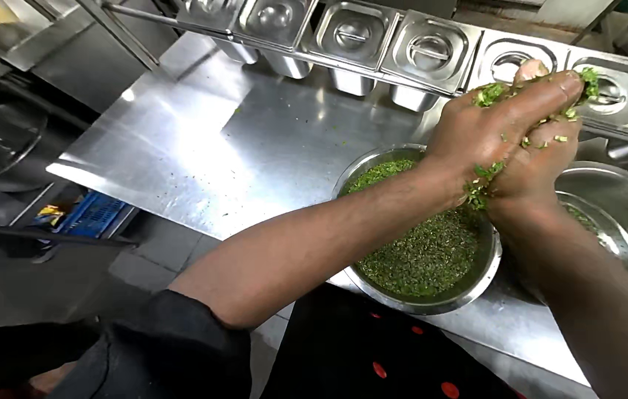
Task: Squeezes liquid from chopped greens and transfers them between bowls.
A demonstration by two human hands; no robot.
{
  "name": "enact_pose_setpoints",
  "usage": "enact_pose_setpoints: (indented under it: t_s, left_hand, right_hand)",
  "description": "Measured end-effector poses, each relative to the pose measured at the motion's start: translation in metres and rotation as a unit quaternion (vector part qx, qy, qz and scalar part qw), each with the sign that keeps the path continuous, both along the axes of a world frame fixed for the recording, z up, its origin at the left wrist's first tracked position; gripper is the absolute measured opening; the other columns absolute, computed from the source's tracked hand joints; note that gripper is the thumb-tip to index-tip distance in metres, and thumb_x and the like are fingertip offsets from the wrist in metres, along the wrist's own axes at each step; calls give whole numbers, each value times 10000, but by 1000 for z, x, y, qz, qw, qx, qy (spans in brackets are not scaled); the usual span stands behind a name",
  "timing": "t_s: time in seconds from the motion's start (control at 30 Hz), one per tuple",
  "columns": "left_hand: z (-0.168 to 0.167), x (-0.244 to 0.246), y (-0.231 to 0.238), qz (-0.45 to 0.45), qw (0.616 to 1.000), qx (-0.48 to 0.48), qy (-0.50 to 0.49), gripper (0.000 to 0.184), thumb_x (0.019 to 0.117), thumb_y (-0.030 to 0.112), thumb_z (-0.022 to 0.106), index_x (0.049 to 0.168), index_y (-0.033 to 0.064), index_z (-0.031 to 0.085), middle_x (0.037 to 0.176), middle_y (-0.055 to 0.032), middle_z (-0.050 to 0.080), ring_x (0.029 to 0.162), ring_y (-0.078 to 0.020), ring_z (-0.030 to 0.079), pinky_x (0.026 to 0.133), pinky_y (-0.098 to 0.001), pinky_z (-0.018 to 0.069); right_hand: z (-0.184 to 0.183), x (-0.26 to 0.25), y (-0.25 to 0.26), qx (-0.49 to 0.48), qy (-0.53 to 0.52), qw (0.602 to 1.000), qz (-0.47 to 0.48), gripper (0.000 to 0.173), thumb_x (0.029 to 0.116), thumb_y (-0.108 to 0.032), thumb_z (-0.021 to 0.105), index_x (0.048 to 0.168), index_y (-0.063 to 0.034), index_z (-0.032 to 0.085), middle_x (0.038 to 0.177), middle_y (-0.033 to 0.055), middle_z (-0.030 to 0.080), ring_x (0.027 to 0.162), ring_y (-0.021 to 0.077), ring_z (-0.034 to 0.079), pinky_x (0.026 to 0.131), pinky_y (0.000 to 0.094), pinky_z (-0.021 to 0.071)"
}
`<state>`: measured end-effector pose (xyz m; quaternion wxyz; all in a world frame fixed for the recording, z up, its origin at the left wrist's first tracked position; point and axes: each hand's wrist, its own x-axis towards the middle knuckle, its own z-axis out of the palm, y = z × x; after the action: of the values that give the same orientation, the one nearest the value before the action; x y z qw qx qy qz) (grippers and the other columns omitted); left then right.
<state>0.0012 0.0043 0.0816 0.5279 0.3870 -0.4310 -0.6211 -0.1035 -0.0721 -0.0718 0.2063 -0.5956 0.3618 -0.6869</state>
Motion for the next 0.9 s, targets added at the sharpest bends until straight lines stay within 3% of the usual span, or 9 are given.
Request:
enact_pose_setpoints:
  t_s: [0.1, 0.23, 0.3, 0.37, 0.43, 0.53, 0.6, 0.77, 0.9]
  left_hand:
    - [-4, 0, 0, 14, 999, -6, -40, 306, 1011, 316, 587, 892, 47, 669, 766, -76, 630, 698, -165, 617, 623, -382, 524]
    - [-2, 1, 5, 30, 998, 9, -52, 311, 1022, 301, 564, 840, 65, 653, 736, -60, 611, 678, -160, 602, 618, -385, 512]
    - [-14, 2, -4, 39, 998, 10, -46, 302, 1031, 268, 548, 829, 72, 657, 736, -63, 613, 683, -171, 604, 634, -405, 514]
    - [-111, 19, -53, -32, 969, -245, 17, 294, 1098, 196, 426, 1042, 40, 669, 889, -81, 658, 793, -161, 660, 645, -369, 583]
    - [-158, 23, -83, -23, 954, -299, 18, 322, 1103, 267, 432, 1131, 50, 668, 965, -93, 667, 855, -178, 669, 694, -397, 596]
    - [-107, 21, -52, -8, 962, -273, 8, 288, 1088, 209, 451, 1052, 36, 679, 888, -77, 661, 779, -154, 658, 619, -356, 575]
    - [-8, 9, -1, 55, 996, 17, -73, 296, 1015, 289, 557, 829, 86, 664, 745, -63, 620, 696, -182, 612, 648, -429, 518]
    - [-150, 21, -76, -45, 924, -373, 72, 309, 1103, 271, 448, 1147, 65, 674, 960, -70, 678, 840, -150, 676, 668, -370, 603]
    - [-21, 12, 1, 44, 998, 5, -53, 274, 1002, 295, 569, 849, 90, 667, 746, -57, 624, 690, -175, 612, 637, -426, 518]
  right_hand:
    - [50, 24, 31, -67, -98, 992, 52, 176, 1005, -52, 518, 957, -124, 670, 863, -72, 657, 837, 15, 650, 749, 219, 542]
    - [128, 41, 84, 85, -96, 991, 39, 321, 977, -3, 435, 798, -236, 566, 699, -183, 600, 681, -88, 598, 665, 144, 525]
    - [116, 38, 77, 97, -71, 993, 24, 324, 985, -11, 429, 813, -245, 572, 721, -192, 608, 711, -93, 603, 698, 149, 533]
    - [39, 31, 31, -60, -89, 994, 26, 208, 1004, -26, 483, 941, -110, 662, 832, -67, 657, 799, 17, 654, 731, 223, 557]
    - [-4, 21, 4, -80, -74, 993, 44, 167, 1028, -93, 489, 1013, -54, 651, 882, -6, 656, 842, 75, 666, 760, 280, 572]
    - [44, 36, 31, -70, -123, 987, 70, 215, 1008, -13, 456, 956, -98, 646, 825, -68, 651, 787, 20, 653, 715, 226, 560]
    - [119, 45, 79, 116, -84, 989, 34, 324, 989, 0, 397, 848, -240, 561, 738, -202, 615, 741, -98, 610, 735, 158, 542]
    - [9, 25, 13, -183, 32, 982, -26, 198, 1040, -100, 470, 1095, -69, 657, 1031, -11, 658, 995, 55, 632, 882, 262, 523]
    - [104, 48, 79, 82, -86, 992, 36, 286, 985, -15, 424, 859, -213, 588, 755, -170, 634, 745, -72, 626, 724, 174, 553]
